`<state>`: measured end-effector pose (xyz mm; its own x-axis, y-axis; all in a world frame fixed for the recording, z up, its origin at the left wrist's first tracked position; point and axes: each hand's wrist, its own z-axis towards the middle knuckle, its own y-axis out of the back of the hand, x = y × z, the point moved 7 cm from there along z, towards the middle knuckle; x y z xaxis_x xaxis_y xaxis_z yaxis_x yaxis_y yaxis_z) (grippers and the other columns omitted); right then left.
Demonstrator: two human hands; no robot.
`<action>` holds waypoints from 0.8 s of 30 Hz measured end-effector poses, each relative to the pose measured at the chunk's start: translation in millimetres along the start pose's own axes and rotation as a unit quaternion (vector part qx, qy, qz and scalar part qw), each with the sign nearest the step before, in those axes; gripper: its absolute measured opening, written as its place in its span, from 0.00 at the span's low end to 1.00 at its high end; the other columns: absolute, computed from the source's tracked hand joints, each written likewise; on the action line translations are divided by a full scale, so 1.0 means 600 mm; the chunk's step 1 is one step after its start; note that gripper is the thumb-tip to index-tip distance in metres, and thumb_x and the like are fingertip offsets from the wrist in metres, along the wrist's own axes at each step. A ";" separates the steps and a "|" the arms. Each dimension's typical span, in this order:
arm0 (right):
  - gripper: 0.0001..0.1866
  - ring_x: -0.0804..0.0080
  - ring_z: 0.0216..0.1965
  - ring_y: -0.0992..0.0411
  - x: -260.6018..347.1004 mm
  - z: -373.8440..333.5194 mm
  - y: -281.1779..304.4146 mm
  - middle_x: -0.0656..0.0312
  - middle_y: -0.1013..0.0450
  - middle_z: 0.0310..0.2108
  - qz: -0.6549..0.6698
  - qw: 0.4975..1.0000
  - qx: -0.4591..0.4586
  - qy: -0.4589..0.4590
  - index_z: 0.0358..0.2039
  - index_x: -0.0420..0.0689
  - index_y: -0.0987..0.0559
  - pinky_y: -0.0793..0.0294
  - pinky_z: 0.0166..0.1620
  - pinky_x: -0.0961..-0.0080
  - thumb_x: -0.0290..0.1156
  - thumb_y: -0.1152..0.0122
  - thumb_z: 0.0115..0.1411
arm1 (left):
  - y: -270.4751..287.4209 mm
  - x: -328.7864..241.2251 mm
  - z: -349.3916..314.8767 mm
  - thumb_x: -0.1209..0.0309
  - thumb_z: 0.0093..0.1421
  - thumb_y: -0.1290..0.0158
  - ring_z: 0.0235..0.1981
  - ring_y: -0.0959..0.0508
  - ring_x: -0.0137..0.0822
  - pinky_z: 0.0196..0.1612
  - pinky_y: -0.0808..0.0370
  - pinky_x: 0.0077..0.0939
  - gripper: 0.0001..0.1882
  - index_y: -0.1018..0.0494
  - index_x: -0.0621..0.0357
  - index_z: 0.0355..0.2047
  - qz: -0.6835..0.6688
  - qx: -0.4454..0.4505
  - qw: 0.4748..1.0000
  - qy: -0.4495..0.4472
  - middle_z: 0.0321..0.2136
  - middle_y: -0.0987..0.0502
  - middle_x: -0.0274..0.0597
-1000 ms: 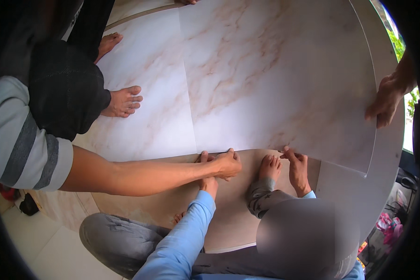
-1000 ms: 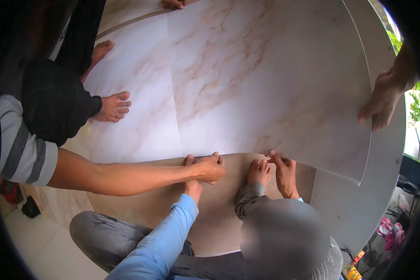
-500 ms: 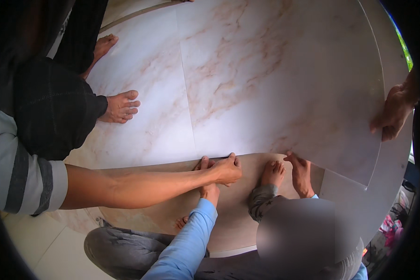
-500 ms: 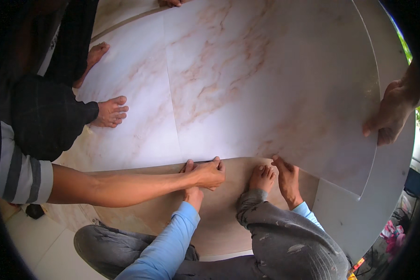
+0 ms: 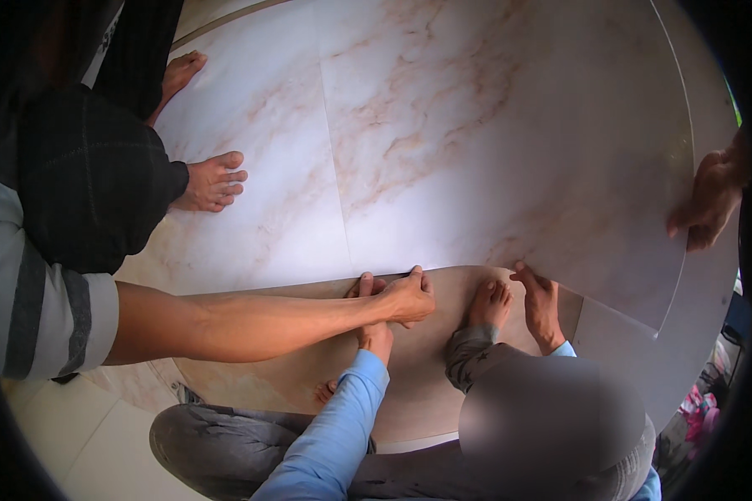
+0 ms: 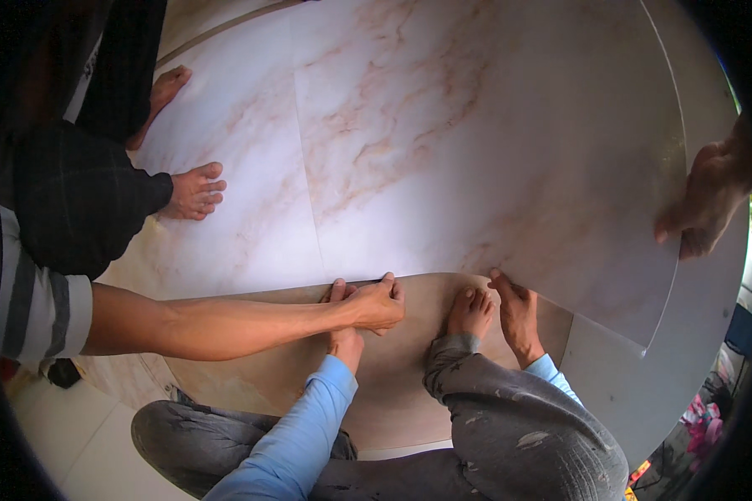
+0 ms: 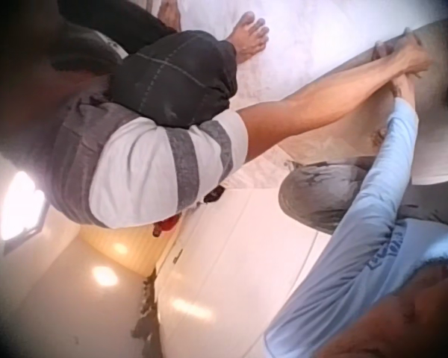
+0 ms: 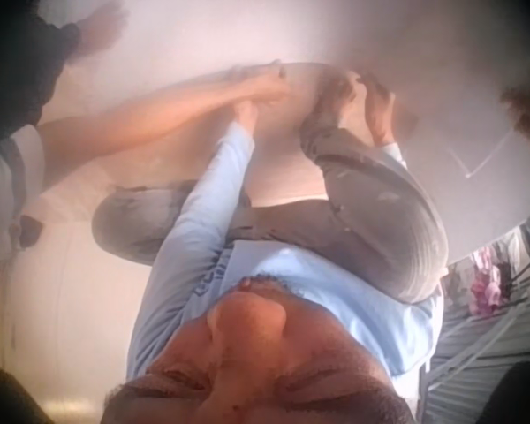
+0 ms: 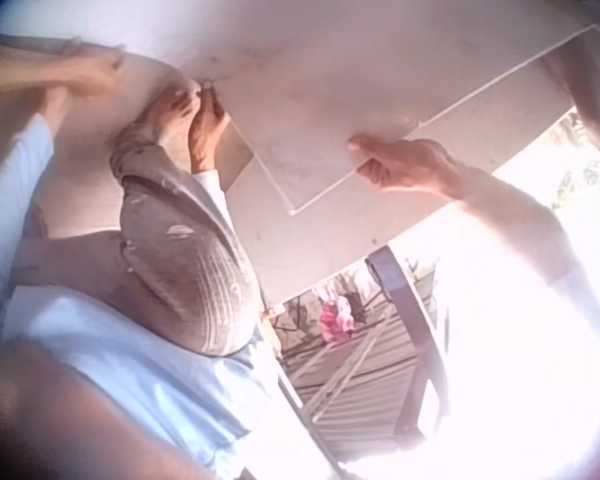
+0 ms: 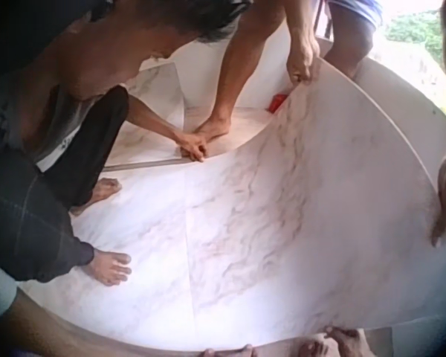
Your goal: The person installs marble-patterned adhesive flooring sheets on a floor by peeling back the plastic film and smoothing the sheets down by hand and with a cloth.
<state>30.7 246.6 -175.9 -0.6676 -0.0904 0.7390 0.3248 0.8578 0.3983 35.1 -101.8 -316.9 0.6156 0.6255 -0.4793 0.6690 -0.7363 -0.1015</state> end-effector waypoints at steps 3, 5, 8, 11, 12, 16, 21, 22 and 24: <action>0.21 0.63 0.47 0.20 -0.005 0.001 0.006 0.54 0.19 0.42 0.015 1.000 -0.006 0.006 0.45 0.28 0.17 0.23 0.55 0.67 0.39 0.32 0.70 | -0.001 0.002 0.002 0.56 0.63 0.26 0.39 0.21 0.32 0.49 0.21 0.38 0.15 0.20 0.48 0.37 0.004 0.010 1.000 -0.002 0.35 0.20 0.32; 0.20 0.63 0.46 0.20 -0.004 0.002 0.008 0.54 0.19 0.42 -0.030 0.999 0.004 -0.012 0.45 0.29 0.17 0.23 0.54 0.67 0.38 0.32 0.70 | -0.005 0.002 0.000 0.56 0.62 0.26 0.39 0.21 0.32 0.49 0.21 0.38 0.16 0.20 0.48 0.37 0.005 0.024 1.000 0.000 0.35 0.20 0.32; 0.19 0.64 0.45 0.20 -0.004 -0.001 0.002 0.55 0.19 0.42 0.013 1.000 -0.008 -0.003 0.46 0.30 0.17 0.22 0.54 0.67 0.38 0.32 0.71 | -0.002 -0.009 -0.005 0.54 0.67 0.29 0.34 0.21 0.33 0.44 0.22 0.36 0.18 0.20 0.55 0.32 0.015 -0.014 1.000 -0.016 0.30 0.19 0.37; 0.19 0.64 0.45 0.20 -0.005 0.004 0.002 0.55 0.19 0.42 0.003 1.000 0.002 0.009 0.46 0.30 0.17 0.22 0.54 0.67 0.38 0.32 0.71 | -0.001 -0.010 -0.004 0.55 0.67 0.30 0.34 0.21 0.34 0.43 0.22 0.36 0.18 0.20 0.55 0.31 0.019 0.011 0.999 -0.027 0.30 0.18 0.36; 0.19 0.64 0.45 0.20 -0.006 0.004 0.002 0.55 0.19 0.42 0.002 1.000 0.001 0.008 0.46 0.30 0.17 0.22 0.54 0.67 0.38 0.32 0.71 | -0.003 -0.011 -0.006 0.53 0.68 0.32 0.34 0.20 0.34 0.45 0.22 0.37 0.19 0.21 0.55 0.33 0.036 0.026 0.999 -0.027 0.30 0.18 0.37; 0.17 0.65 0.45 0.20 -0.015 0.007 0.007 0.55 0.18 0.43 0.021 1.000 0.001 0.006 0.46 0.31 0.16 0.21 0.53 0.67 0.36 0.32 0.71 | -0.006 -0.015 -0.015 0.47 0.70 0.36 0.41 0.21 0.33 0.52 0.24 0.39 0.21 0.21 0.51 0.40 0.046 0.048 0.998 0.001 0.36 0.20 0.34; 0.16 0.65 0.46 0.19 -0.005 0.011 0.002 0.54 0.17 0.43 0.024 0.999 0.014 0.017 0.46 0.31 0.16 0.21 0.53 0.66 0.34 0.33 0.71 | 0.002 -0.014 -0.014 0.40 0.72 0.42 0.45 0.22 0.33 0.57 0.27 0.41 0.25 0.21 0.51 0.42 0.046 0.023 0.998 0.042 0.39 0.20 0.34; 0.15 0.65 0.46 0.19 -0.001 0.011 0.003 0.54 0.17 0.43 0.020 1.000 0.012 0.017 0.46 0.31 0.16 0.20 0.53 0.66 0.33 0.33 0.71 | 0.001 -0.015 -0.014 0.40 0.72 0.41 0.45 0.22 0.33 0.58 0.27 0.41 0.25 0.21 0.51 0.43 0.048 0.020 0.997 0.047 0.39 0.20 0.34; 0.15 0.64 0.46 0.19 0.001 0.012 0.002 0.54 0.17 0.43 0.015 1.000 0.011 0.016 0.46 0.30 0.16 0.20 0.53 0.66 0.33 0.33 0.71 | -0.001 -0.016 -0.015 0.41 0.72 0.41 0.45 0.22 0.34 0.57 0.27 0.41 0.25 0.21 0.52 0.43 0.047 0.014 0.997 0.053 0.38 0.20 0.34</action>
<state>26.0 251.2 -178.7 -0.6356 -0.0799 0.7679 0.3301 0.8710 0.3639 32.5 -105.2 -304.3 0.7164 0.5760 -0.3936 0.5951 -0.7990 -0.0862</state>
